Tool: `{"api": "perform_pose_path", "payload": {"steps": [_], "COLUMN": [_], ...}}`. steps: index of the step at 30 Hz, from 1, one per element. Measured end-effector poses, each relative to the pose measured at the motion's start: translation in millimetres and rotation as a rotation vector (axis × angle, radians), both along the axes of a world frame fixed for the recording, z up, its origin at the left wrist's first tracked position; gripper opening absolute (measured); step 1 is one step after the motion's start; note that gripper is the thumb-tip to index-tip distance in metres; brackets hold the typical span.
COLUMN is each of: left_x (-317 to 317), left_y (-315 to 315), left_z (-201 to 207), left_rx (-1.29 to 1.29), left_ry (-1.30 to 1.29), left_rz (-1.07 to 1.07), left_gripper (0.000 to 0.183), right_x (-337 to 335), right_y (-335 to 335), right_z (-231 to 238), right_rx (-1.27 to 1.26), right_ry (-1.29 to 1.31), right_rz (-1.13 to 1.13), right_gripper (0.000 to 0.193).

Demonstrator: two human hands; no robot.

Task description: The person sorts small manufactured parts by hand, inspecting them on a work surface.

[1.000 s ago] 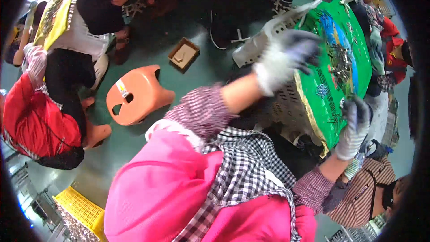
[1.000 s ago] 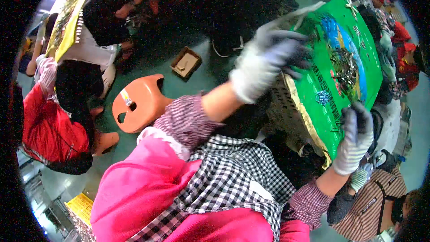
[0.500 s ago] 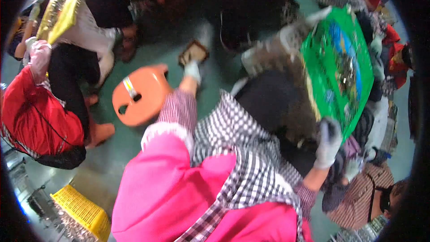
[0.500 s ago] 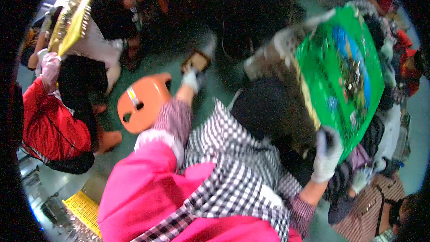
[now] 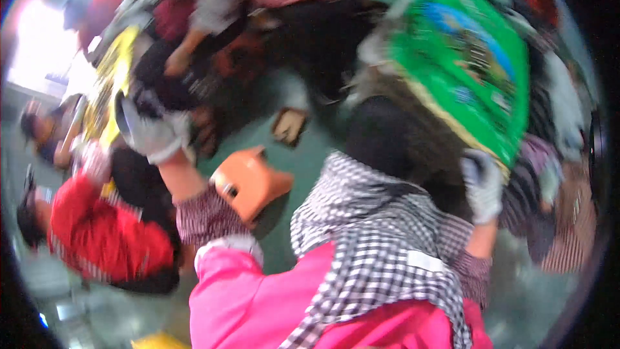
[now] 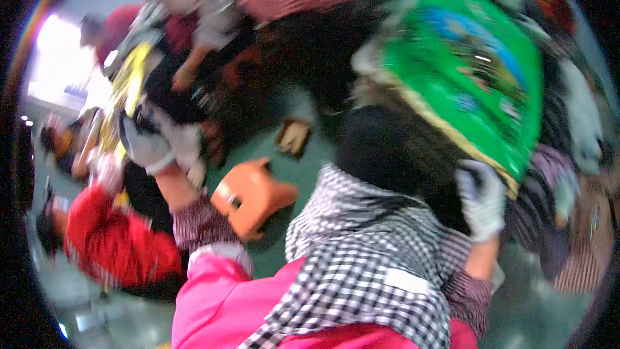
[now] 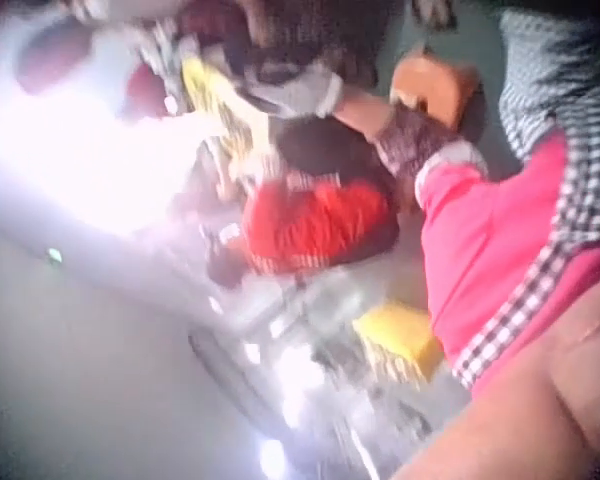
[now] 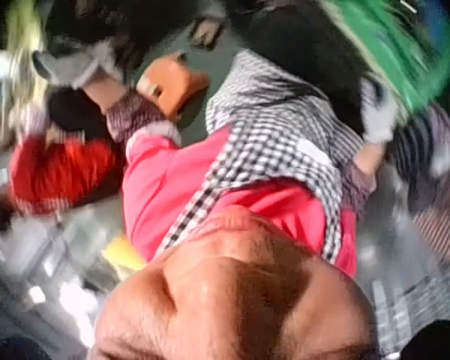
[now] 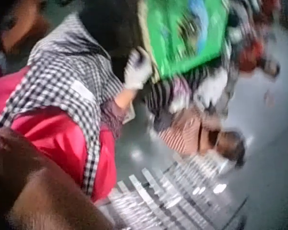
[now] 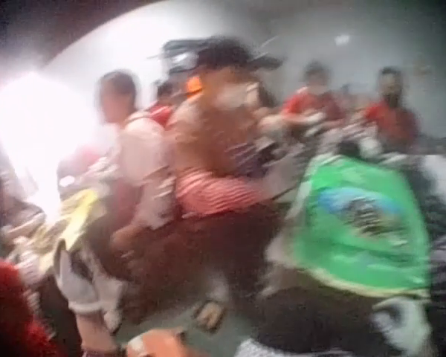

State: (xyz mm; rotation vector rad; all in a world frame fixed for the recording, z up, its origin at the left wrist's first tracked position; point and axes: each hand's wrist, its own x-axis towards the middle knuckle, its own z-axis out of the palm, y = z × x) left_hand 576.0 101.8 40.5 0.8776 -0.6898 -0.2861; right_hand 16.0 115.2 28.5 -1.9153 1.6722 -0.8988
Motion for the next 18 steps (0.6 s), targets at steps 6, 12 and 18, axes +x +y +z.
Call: {"api": "perform_pose_path", "payload": {"steps": [6,12,18], "left_x": [-190,-314,-378], "left_y": [-25,-47,-131], "left_z": [-54,-12,-14], "left_rx": [0.402,0.280,0.247], "left_ry": [0.158,0.090,0.031], "left_rz": [-0.497,-0.863,-0.966], "left_gripper": [0.030,0.029,0.028], "right_x": [1,-29,-43], "right_y": [23,44,12], "right_z": [-10,7,-2], "right_rx": [-0.041,0.044,0.086], "right_ry": [0.152,0.167,0.148], "right_rz": [0.191,0.108,0.071], "right_gripper": [0.021,0.022,0.019]}}
